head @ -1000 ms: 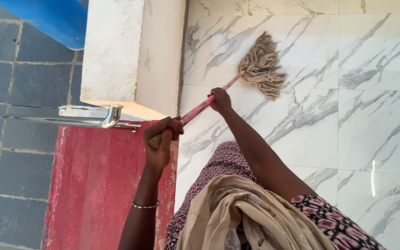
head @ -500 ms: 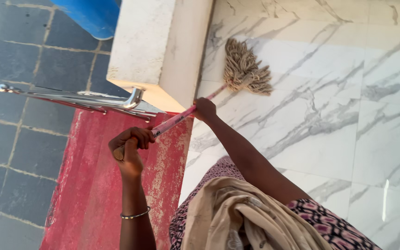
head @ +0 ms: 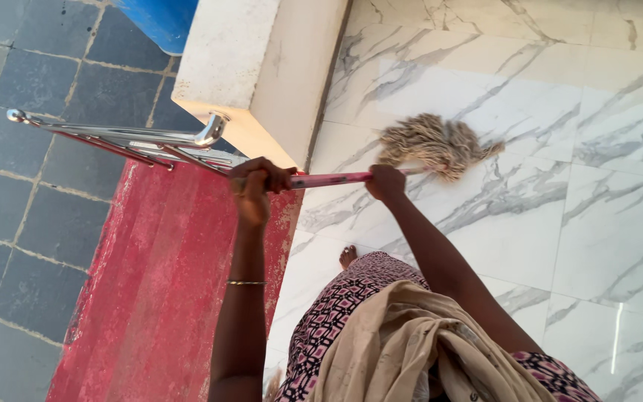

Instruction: The person mops a marble floor by hand using a mop with a pink handle, moving it in a back-and-forth motion across the surface.

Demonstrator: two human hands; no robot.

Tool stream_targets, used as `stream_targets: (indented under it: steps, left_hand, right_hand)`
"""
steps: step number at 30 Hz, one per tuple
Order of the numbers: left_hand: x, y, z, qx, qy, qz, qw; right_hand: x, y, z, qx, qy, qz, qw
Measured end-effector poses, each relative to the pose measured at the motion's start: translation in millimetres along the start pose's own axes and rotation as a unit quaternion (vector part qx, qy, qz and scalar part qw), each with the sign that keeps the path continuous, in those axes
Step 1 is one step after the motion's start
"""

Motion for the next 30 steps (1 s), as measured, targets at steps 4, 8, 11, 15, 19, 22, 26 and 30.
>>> stream_targets:
  steps: [4,8,11,15,19,22,26,30]
  left_hand:
    - [-25.1,68.8,-22.7,-0.083,-0.049,-0.056,0.994]
    - [-25.8,141.8,-46.1,-0.157,-0.01,-0.069,0.985]
    - [-19.2,185.5,-59.7,-0.205,-0.001,-0.077,0.976]
    - [-10.5,232.9,-81.6,-0.25,-0.008,-0.079,0.965]
    - [7.1,263.0,-97.9,-0.298,-0.031,-0.085,0.95]
    - [27.2,272.9,-108.4,-0.327,-0.031,-0.07,0.942]
    - [56.0,277.7,-109.3,-0.358,-0.051,-0.065,0.93]
    - [85.5,271.2,-100.4,-0.386,-0.059,-0.047,0.92]
  right_hand:
    - [73.6,-31.5,-51.2,0.034,0.05,-0.024,0.998]
    - [130.4,-68.3,-99.8,0.057,0.099,-0.007,0.993]
    - [174.7,-84.8,-133.4,0.061,0.171,-0.017,0.983]
    - [212.4,-102.7,-182.9,0.142,0.192,0.01,0.971]
    - [225.4,-115.2,-227.0,0.174,0.229,0.039,0.957]
    - [220.9,-121.0,-253.2,0.182,0.251,0.062,0.949]
    - [199.1,-125.6,-278.9,0.201,0.286,0.082,0.933]
    - [172.5,-119.7,-282.4,0.217,0.285,0.119,0.926]
Point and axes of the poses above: each hand's wrist, its own z-axis towards the middle knuckle, its own y-axis out of the palm, x = y × z, the point moved 7 cm from there along z, towards the middle knuckle, and after that the axes turned 7 degrees about z, right-handed, at the moved point
